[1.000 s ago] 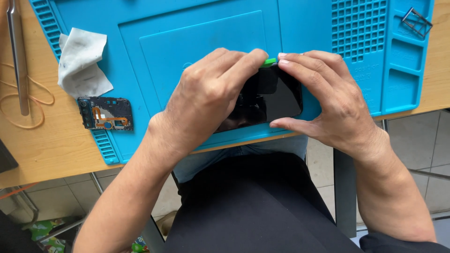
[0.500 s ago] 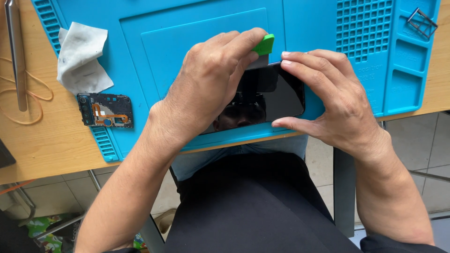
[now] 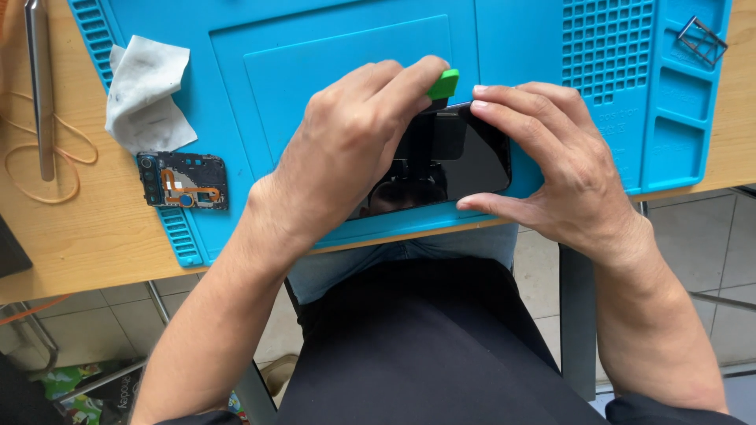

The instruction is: The person is disassembling a smartphone by prying the back cover off with a plastic tool and a screwdriver, while also using a spray cleaner on the device.

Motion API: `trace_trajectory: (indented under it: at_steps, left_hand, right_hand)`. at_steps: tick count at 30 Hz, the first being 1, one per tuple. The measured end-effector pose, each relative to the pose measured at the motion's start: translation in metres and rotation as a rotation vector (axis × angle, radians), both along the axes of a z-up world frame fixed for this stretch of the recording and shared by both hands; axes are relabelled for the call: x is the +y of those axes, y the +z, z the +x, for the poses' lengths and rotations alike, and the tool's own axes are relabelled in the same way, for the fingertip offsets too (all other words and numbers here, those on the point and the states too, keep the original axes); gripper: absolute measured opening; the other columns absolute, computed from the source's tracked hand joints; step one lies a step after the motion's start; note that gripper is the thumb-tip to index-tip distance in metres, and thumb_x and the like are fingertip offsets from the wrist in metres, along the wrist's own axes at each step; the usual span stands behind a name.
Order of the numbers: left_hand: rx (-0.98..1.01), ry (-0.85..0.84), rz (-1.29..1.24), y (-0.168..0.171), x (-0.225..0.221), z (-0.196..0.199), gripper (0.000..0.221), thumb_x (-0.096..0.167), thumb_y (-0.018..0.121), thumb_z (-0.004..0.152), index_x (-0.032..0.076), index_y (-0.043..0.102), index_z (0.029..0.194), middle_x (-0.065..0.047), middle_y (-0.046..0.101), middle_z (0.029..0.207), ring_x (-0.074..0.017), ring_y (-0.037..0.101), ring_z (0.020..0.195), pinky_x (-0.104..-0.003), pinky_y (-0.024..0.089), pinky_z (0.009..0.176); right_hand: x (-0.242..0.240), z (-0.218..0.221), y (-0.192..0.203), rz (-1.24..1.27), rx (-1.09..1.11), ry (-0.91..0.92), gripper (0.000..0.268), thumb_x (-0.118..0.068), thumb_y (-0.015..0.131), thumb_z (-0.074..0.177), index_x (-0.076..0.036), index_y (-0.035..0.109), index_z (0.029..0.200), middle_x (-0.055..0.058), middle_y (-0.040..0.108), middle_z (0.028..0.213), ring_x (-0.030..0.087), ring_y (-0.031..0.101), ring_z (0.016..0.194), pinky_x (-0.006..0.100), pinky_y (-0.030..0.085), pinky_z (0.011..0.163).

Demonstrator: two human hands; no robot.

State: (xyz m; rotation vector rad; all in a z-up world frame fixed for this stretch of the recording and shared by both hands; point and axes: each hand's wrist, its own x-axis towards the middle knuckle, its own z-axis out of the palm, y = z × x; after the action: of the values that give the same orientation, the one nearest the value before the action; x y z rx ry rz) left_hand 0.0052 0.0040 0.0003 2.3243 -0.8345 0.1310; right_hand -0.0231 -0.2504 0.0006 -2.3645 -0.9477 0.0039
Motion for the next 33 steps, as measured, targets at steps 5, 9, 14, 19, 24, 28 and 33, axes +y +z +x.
trace_trajectory:
  at_steps: [5,9,14,19,24,28,33]
  left_hand:
    - [-0.108,-0.015,0.068,0.005,0.008,-0.011,0.033,-0.017,0.058,0.104,0.0,0.056,0.132,-0.013,0.062,0.098,-0.0308,0.058,0.082,-0.04,0.052,0.077]
    - [-0.212,-0.024,0.136,0.012,0.009,-0.016,0.024,-0.007,0.065,0.106,-0.004,0.058,0.13,-0.015,0.065,0.105,-0.0301,0.063,0.085,-0.039,0.055,0.076]
    - [-0.333,0.007,0.185,0.009,0.004,-0.017,0.018,-0.009,0.063,0.107,-0.004,0.062,0.125,-0.011,0.065,0.103,-0.0241,0.063,0.083,-0.033,0.058,0.075]
    - [-0.318,-0.018,0.158,0.01,0.006,-0.013,0.015,-0.001,0.061,0.11,-0.004,0.06,0.125,-0.012,0.066,0.103,-0.0253,0.063,0.082,-0.034,0.057,0.075]
    - [-0.241,-0.097,0.042,0.013,0.008,-0.013,0.012,-0.005,0.06,0.11,-0.007,0.061,0.122,-0.016,0.066,0.105,-0.0311,0.065,0.09,-0.039,0.059,0.084]
    - [-0.188,-0.065,0.021,0.008,0.008,-0.01,0.013,-0.01,0.055,0.109,-0.005,0.06,0.121,-0.014,0.067,0.103,-0.0292,0.062,0.087,-0.037,0.056,0.083]
    - [-0.062,-0.014,-0.017,-0.006,0.009,-0.003,0.016,-0.005,0.062,0.11,0.002,0.057,0.124,-0.013,0.066,0.094,-0.0313,0.06,0.078,-0.042,0.05,0.067]
  right_hand:
    - [0.0,0.0,0.0,0.004,-0.018,0.018,0.082,-0.047,0.089,0.089,0.005,0.057,0.144,0.022,0.06,0.149,0.042,0.058,0.13,0.05,0.044,0.116]
    - [-0.001,-0.001,-0.001,0.005,-0.023,0.017,0.081,-0.046,0.089,0.09,0.005,0.057,0.144,0.022,0.059,0.15,0.042,0.057,0.13,0.05,0.045,0.115]
    - [-0.003,-0.001,-0.003,-0.001,-0.032,0.018,0.081,-0.047,0.089,0.09,0.004,0.057,0.144,0.022,0.059,0.15,0.042,0.057,0.131,0.05,0.046,0.115]
    - [-0.002,0.001,-0.002,0.005,-0.033,0.01,0.078,-0.047,0.087,0.092,0.004,0.059,0.143,0.022,0.06,0.149,0.042,0.058,0.129,0.05,0.045,0.115]
    - [-0.004,0.002,-0.005,-0.015,-0.03,0.03,0.083,-0.049,0.09,0.09,0.002,0.057,0.146,0.021,0.059,0.15,0.042,0.057,0.131,0.051,0.047,0.114]
    - [-0.002,0.001,-0.003,-0.008,-0.032,0.028,0.08,-0.047,0.089,0.091,0.004,0.059,0.144,0.022,0.06,0.149,0.042,0.058,0.13,0.05,0.046,0.114]
    - [-0.001,0.0,-0.001,0.002,-0.03,0.018,0.079,-0.047,0.088,0.09,0.004,0.059,0.143,0.021,0.059,0.149,0.042,0.057,0.13,0.051,0.045,0.115]
